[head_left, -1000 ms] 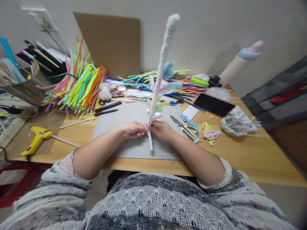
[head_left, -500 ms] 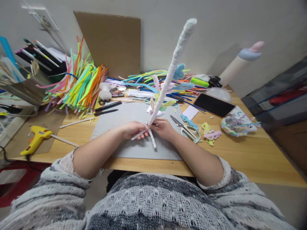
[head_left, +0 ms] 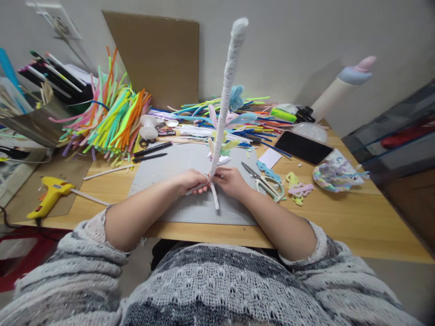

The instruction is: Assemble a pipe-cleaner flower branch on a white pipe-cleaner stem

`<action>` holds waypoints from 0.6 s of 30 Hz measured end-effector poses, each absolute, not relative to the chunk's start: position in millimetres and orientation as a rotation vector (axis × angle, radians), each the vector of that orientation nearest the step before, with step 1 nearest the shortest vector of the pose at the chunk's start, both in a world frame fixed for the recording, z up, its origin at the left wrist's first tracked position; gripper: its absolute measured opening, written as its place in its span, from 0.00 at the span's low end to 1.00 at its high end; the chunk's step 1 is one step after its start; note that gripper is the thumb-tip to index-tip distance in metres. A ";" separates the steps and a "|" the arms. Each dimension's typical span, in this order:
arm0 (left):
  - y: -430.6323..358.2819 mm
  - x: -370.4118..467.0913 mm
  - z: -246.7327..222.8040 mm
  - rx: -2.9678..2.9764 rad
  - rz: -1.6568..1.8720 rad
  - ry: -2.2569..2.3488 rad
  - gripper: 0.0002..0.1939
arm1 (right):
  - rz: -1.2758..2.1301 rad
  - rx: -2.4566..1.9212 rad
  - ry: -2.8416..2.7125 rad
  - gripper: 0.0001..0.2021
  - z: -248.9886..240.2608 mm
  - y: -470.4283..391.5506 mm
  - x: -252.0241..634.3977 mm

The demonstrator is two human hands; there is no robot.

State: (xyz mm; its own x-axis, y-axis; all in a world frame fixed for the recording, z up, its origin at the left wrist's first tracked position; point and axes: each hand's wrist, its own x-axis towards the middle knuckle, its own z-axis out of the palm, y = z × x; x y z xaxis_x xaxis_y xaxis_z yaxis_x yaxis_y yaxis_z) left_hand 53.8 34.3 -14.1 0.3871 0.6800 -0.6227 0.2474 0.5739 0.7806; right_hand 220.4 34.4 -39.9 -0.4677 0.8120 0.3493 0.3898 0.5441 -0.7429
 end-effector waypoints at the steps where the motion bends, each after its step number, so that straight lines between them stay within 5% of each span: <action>1: 34.1 54.1 -14.6 0.965 0.336 1.187 0.06 | 0.754 -0.971 -2.084 0.06 -40.3 34.4 220.2; 10: 36.6 47.6 -5.7 1.174 0.257 1.200 0.10 | 0.819 -0.955 -2.076 0.06 -38.2 38.0 222.3; 15: 41.8 38.4 -4.5 1.596 0.699 1.195 0.16 | 0.883 -0.956 -2.084 0.06 -44.9 39.4 220.6; 18: 35.1 39.3 -8.4 1.833 0.800 1.081 0.09 | 0.844 -0.946 -2.128 0.06 -49.5 39.2 214.7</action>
State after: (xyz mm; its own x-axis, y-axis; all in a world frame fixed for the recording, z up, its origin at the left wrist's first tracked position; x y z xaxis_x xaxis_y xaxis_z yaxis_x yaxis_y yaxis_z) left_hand 39.3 35.1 -8.4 0.4239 0.8997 0.1044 0.3623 -0.2741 0.8909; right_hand 214.7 39.2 -49.5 -0.5264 0.7967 0.2970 0.3765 0.5316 -0.7587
